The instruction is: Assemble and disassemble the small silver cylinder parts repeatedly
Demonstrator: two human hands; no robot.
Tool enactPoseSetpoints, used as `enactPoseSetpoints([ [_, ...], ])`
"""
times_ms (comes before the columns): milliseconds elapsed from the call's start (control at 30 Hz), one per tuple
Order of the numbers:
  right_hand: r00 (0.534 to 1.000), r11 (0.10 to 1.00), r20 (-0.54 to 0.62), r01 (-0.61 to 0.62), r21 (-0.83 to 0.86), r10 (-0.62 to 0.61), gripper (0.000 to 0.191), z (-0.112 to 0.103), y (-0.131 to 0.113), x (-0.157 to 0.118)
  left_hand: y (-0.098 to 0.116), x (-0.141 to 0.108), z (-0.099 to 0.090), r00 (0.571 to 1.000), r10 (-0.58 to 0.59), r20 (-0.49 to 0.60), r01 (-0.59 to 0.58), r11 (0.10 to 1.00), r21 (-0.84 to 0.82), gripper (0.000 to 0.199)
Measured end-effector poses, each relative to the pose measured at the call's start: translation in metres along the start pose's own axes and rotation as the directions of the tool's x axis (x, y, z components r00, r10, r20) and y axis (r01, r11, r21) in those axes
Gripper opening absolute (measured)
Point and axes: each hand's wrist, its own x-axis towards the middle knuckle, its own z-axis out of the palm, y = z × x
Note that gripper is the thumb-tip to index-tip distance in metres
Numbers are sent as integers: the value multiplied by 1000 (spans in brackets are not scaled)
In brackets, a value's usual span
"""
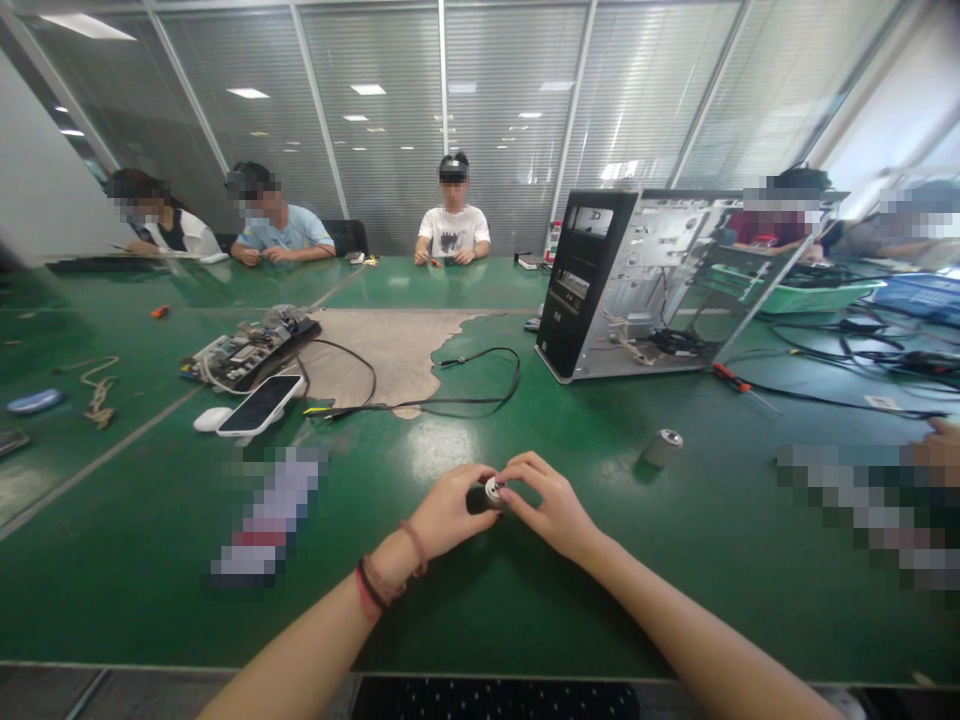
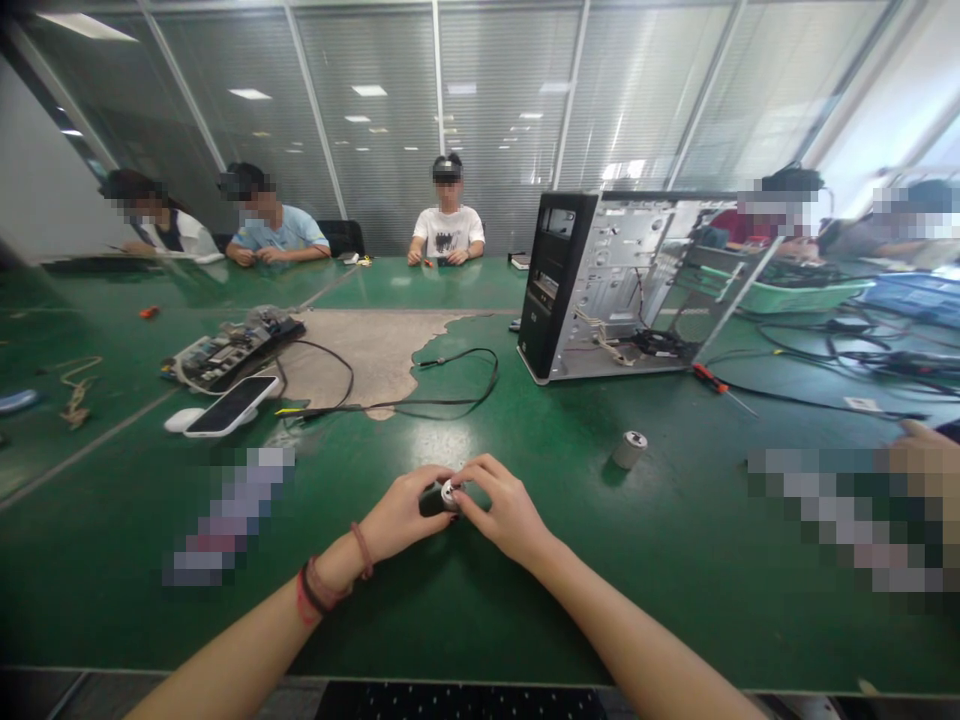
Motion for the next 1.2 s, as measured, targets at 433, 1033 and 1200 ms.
enactPoseSetpoints([
  [433,995,998,-97,-30,59,35,7,-1,-3,8,0,1,-2,1000,-13,17,13,1000,-12,25],
  [1033,959,995,277,-34,-92,58,4,-18,28,-2,-7,8,-19,997,-39,61,39,999,3,35],
  [1200,942,999,332,-32,-40,44,8,-23,31,-2,-8,9,-17,997,-45,60,43,998,37,34],
])
